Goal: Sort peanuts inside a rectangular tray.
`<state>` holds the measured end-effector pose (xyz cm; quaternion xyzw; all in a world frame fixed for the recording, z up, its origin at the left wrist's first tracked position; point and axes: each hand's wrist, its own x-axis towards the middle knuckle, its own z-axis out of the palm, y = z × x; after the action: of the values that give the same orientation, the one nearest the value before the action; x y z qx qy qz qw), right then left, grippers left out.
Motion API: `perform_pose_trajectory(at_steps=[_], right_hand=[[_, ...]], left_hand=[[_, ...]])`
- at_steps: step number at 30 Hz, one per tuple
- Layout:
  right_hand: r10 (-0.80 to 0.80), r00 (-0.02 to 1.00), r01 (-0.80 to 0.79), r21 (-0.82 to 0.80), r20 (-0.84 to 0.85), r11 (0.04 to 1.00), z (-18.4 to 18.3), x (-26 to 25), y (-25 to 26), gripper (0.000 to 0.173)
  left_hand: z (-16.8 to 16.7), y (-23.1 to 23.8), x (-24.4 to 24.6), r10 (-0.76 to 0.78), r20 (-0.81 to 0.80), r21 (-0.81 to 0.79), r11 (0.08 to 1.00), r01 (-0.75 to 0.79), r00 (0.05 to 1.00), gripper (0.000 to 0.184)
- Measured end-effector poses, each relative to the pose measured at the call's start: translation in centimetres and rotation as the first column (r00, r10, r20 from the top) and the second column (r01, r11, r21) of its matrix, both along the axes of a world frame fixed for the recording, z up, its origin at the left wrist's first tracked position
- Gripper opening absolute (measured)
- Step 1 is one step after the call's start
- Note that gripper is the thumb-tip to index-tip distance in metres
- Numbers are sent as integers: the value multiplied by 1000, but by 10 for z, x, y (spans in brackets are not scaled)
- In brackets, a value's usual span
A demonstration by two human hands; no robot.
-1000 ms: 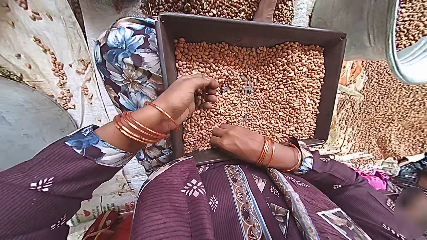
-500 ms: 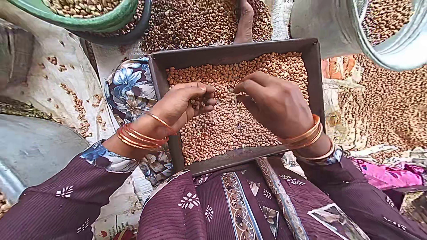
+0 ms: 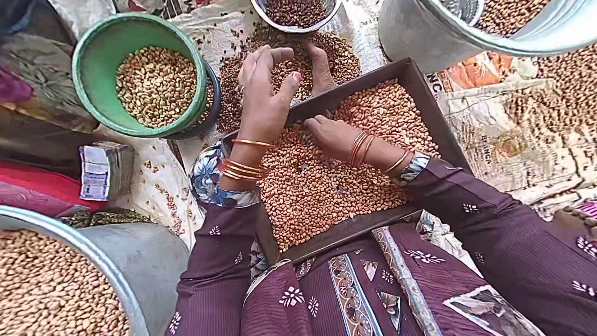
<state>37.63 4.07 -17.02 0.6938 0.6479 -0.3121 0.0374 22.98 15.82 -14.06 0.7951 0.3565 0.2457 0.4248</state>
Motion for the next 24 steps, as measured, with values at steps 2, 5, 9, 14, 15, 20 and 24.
perform_pose_trajectory(at_steps=[2,5,9,14,15,20,24], right_hand=[[98,975,-68,151,-201,986,6,2,-1,47],[-51,998,46,126,37,991,32,16,-8,29],[-91,965,151,-234,247,961,20,10,-30,29],[290,899,-249,162,-329,955,11,-7,-58,24],[262,927,-210,206,-270,956,17,-5,-61,25],[71,981,-13,-304,180,953,34,-2,-68,28],[346,848,-416,-102,-401,903,9,-11,-91,25]], left_hand=[[-8,-6,-11,35,38,22,999,-36,999,40],[-5,-26,-45,59,-1,-20,998,-59,998,36],[-25,-35,-77,-68,-94,-51,997,63,993,24],[-50,-29,-75,-184,-369,154,955,255,911,20],[-51,-31,-78,-195,-408,159,947,280,892,19],[-54,-38,-89,-209,-482,193,922,336,851,18],[-59,-47,-89,-244,-519,248,874,417,819,19]])
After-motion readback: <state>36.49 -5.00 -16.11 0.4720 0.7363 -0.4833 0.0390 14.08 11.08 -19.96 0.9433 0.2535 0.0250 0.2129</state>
